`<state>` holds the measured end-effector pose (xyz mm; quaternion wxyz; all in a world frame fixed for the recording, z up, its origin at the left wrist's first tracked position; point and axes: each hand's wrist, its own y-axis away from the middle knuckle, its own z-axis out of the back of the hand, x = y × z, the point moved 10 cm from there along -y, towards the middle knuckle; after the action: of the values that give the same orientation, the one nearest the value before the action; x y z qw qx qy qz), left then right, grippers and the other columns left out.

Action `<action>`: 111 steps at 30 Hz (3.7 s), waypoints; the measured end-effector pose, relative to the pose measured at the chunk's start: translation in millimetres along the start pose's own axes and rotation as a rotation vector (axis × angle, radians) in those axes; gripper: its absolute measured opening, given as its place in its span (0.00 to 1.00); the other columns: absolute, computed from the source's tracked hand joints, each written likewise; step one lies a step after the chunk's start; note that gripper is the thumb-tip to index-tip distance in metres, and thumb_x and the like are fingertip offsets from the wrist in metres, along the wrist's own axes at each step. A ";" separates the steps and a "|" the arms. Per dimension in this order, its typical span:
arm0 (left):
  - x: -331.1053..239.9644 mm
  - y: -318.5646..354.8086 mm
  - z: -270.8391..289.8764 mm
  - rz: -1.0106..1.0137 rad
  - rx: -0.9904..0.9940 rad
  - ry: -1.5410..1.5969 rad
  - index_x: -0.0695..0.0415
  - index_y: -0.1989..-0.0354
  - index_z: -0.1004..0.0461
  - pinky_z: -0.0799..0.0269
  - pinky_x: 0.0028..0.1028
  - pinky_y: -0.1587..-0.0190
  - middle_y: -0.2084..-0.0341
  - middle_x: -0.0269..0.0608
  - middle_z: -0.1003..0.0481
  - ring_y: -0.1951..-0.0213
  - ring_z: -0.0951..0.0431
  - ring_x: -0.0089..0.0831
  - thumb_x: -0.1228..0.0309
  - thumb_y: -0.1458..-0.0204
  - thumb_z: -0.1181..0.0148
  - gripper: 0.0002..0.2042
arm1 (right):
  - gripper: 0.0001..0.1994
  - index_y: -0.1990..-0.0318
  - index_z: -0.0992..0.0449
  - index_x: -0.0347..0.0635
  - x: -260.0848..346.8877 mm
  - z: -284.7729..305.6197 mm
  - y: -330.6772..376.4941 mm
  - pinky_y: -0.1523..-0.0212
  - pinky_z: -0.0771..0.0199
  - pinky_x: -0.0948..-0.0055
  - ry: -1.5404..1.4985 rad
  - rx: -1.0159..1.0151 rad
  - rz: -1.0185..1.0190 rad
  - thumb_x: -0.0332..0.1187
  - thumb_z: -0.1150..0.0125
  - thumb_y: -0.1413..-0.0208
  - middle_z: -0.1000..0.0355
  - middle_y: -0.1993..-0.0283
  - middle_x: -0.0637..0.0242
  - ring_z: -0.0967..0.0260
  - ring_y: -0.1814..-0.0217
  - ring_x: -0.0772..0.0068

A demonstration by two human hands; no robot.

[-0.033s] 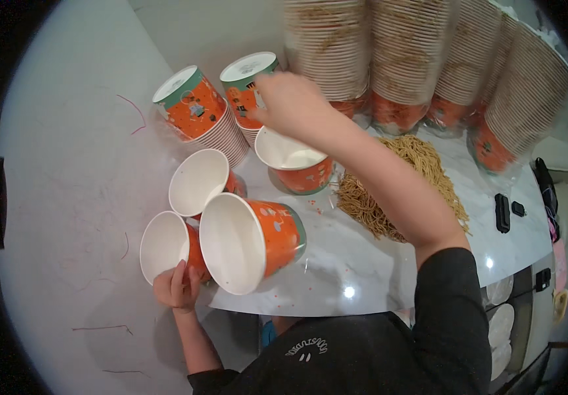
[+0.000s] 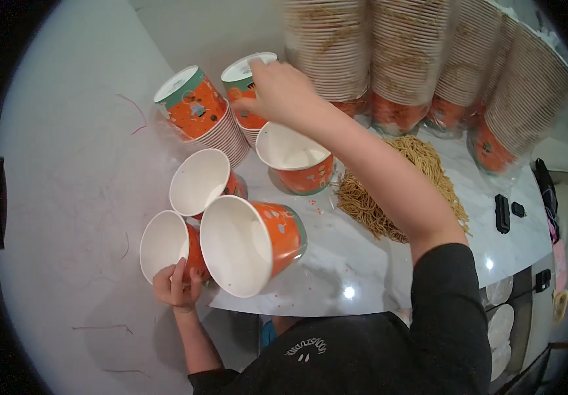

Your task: Unpack stacks of paper cups and tie rubber bands at a workspace.

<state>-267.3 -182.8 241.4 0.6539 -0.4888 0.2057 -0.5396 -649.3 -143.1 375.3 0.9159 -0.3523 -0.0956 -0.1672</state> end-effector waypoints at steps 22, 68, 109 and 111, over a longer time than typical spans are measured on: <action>-125.4 -53.2 -68.0 0.278 0.318 0.488 0.44 0.44 0.23 0.46 0.56 0.35 0.58 0.34 0.29 0.52 0.27 0.32 0.63 0.60 0.24 0.29 | 0.48 0.36 0.39 0.34 33.4 66.6 -100.1 0.37 0.34 0.49 -0.043 -0.640 -0.091 0.54 0.24 0.61 0.42 0.39 0.41 0.40 0.37 0.39; -240.4 -139.3 -46.0 -0.068 0.948 0.827 0.57 0.49 0.26 0.25 0.36 0.65 0.62 0.40 0.23 0.62 0.19 0.41 0.66 0.50 0.33 0.19 | 0.13 0.51 0.20 0.40 -117.7 120.5 267.6 0.65 0.26 0.70 -0.070 -0.135 -0.194 0.20 0.36 0.45 0.28 0.60 0.61 0.27 0.63 0.63; -164.2 -220.5 -119.7 0.683 0.362 1.279 0.66 0.63 0.16 0.25 0.20 0.67 0.72 0.43 0.17 0.71 0.19 0.21 0.81 0.48 0.34 0.05 | 0.16 0.42 0.27 0.32 -32.4 98.3 188.3 0.48 0.28 0.73 -0.926 0.297 -0.216 0.27 0.43 0.35 0.25 0.55 0.65 0.27 0.52 0.74; -162.7 -223.5 -106.6 0.681 0.269 1.284 0.66 0.64 0.16 0.25 0.21 0.68 0.72 0.42 0.17 0.71 0.20 0.21 0.81 0.48 0.34 0.05 | 0.16 0.44 0.25 0.33 -20.5 113.0 193.4 0.53 0.26 0.73 -0.702 0.202 -0.048 0.25 0.39 0.39 0.24 0.57 0.64 0.26 0.55 0.73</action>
<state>-519.2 -66.3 345.2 0.5904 0.0987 0.6202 -0.5070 -602.5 72.9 333.5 0.8532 -0.2938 -0.4284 -0.0474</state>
